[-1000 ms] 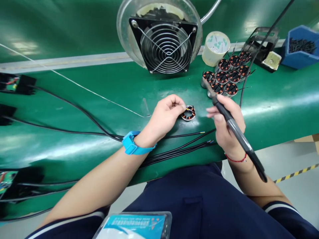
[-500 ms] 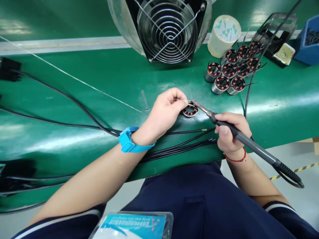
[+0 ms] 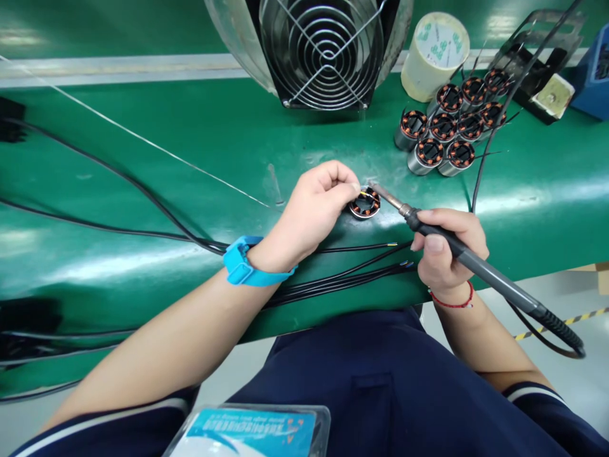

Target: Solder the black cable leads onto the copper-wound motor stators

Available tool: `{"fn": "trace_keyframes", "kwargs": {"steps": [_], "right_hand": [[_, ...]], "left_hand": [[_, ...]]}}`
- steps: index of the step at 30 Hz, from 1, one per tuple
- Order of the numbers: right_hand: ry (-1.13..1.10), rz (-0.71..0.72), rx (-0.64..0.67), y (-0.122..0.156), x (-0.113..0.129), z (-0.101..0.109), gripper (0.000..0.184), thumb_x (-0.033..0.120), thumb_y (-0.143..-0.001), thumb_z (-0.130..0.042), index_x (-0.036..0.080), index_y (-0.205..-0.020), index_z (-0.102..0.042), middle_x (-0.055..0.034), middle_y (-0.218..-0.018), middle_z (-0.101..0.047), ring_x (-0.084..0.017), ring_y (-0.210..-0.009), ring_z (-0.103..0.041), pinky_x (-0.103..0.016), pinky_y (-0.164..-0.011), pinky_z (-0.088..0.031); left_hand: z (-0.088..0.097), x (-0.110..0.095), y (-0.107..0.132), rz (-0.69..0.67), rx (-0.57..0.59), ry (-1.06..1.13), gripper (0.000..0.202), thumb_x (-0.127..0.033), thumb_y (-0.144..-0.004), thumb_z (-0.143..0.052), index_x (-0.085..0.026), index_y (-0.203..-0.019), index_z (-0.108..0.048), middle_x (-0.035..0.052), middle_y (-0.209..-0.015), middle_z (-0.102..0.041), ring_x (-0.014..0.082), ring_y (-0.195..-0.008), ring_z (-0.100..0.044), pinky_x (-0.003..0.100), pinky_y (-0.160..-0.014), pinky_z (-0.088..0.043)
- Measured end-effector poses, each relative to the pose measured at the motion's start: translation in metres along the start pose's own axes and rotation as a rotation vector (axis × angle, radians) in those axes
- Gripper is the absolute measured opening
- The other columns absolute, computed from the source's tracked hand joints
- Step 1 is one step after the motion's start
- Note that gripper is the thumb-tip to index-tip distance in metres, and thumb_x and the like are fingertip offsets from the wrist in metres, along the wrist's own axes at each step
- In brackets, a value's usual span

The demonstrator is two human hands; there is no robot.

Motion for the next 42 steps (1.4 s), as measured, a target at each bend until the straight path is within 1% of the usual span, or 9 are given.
{"fn": "trace_keyframes", "kwargs": {"steps": [11,15,17,22,25,27,30,36,42], "right_hand": [[-0.033,0.005,0.039,0.000,0.001,0.000,0.020,0.042,-0.104,-0.058,0.032,-0.112,-0.073,-0.0010,-0.095,-0.078,-0.020,-0.075,-0.077,-0.035,-0.066,-0.065],[-0.006,0.063,-0.034,0.001,-0.001,0.000,0.023,0.043,-0.103,-0.060,0.030,-0.118,-0.071,-0.0001,-0.101,-0.076,-0.020,-0.082,-0.079,-0.035,-0.070,-0.067],[0.015,0.047,0.008,0.000,-0.004,-0.003,0.026,0.042,-0.102,-0.061,0.032,-0.126,-0.067,0.0002,-0.102,-0.076,-0.020,-0.084,-0.079,-0.038,-0.075,-0.069],[-0.069,-0.106,0.243,-0.020,-0.008,-0.007,0.043,0.035,-0.107,-0.055,0.035,-0.149,-0.049,-0.0031,-0.146,-0.065,-0.019,-0.106,-0.079,-0.033,-0.082,-0.070],[0.002,-0.097,0.420,-0.044,-0.002,-0.007,0.034,0.025,-0.106,-0.052,0.028,-0.140,-0.055,-0.0004,-0.120,-0.075,-0.016,-0.098,-0.078,-0.034,-0.090,-0.068],[0.094,-0.095,0.528,-0.056,-0.002,-0.008,0.031,0.020,-0.101,-0.055,0.025,-0.132,-0.057,-0.0006,-0.104,-0.075,-0.019,-0.099,-0.076,-0.039,-0.095,-0.065],[0.101,-0.122,0.611,-0.062,-0.008,-0.016,0.041,0.016,-0.094,-0.060,0.028,-0.133,-0.054,-0.0027,-0.112,-0.072,-0.023,-0.105,-0.074,-0.043,-0.099,-0.062],[-0.138,-0.160,0.544,-0.043,-0.039,-0.042,0.045,0.018,-0.093,-0.053,0.024,-0.137,-0.047,-0.0006,-0.101,-0.069,-0.017,-0.094,-0.070,-0.034,-0.091,-0.060],[-0.379,-0.218,0.521,-0.041,-0.058,-0.047,0.043,0.028,-0.094,-0.062,0.021,-0.134,-0.046,0.0032,-0.092,-0.068,-0.012,-0.085,-0.070,-0.027,-0.085,-0.060]], "left_hand": [[-0.003,-0.001,0.000,0.031,-0.013,0.027,0.020,-0.003,-0.078,-0.054,-0.019,-0.067,-0.053,-0.0047,-0.056,-0.047,0.0088,-0.052,-0.038,0.024,-0.052,-0.032],[-0.002,0.000,0.000,0.030,-0.015,0.021,0.019,-0.004,-0.079,-0.055,-0.019,-0.068,-0.054,-0.0048,-0.057,-0.047,0.0088,-0.051,-0.037,0.024,-0.052,-0.032],[-0.002,0.000,0.000,0.033,-0.021,0.022,0.018,-0.004,-0.078,-0.055,-0.019,-0.068,-0.054,-0.0051,-0.056,-0.046,0.0090,-0.051,-0.036,0.024,-0.052,-0.032],[-0.002,0.001,0.000,0.037,-0.011,0.024,0.016,-0.006,-0.078,-0.057,-0.019,-0.068,-0.053,-0.0054,-0.056,-0.044,0.0091,-0.051,-0.036,0.024,-0.051,-0.031],[-0.002,0.001,0.000,0.031,-0.005,0.026,0.014,-0.007,-0.076,-0.057,-0.019,-0.069,-0.054,-0.0057,-0.056,-0.043,0.0089,-0.050,-0.034,0.024,-0.050,-0.028],[-0.002,0.002,0.000,0.032,-0.005,0.026,0.013,-0.008,-0.075,-0.057,-0.019,-0.069,-0.055,-0.0057,-0.055,-0.043,0.0091,-0.050,-0.034,0.024,-0.049,-0.027],[-0.001,0.003,0.000,0.021,0.002,0.018,0.010,-0.011,-0.073,-0.058,-0.020,-0.069,-0.055,-0.0054,-0.056,-0.044,0.0095,-0.050,-0.034,0.025,-0.048,-0.026],[-0.001,0.003,-0.001,0.021,0.013,0.004,0.006,-0.016,-0.071,-0.059,-0.020,-0.070,-0.054,-0.0055,-0.056,-0.042,0.0093,-0.050,-0.033,0.024,-0.048,-0.024],[0.006,0.003,-0.001,0.012,0.075,-0.016,0.009,-0.021,-0.070,-0.065,-0.021,-0.073,-0.056,-0.0062,-0.054,-0.043,0.0089,-0.049,-0.033,0.024,-0.047,-0.024]]}}
Point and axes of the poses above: each hand's wrist, its own y-axis away from the middle knuckle, its own z-axis out of the back of the hand, x = y × z, the point moved 3 cm from there along -y, towards the middle knuckle
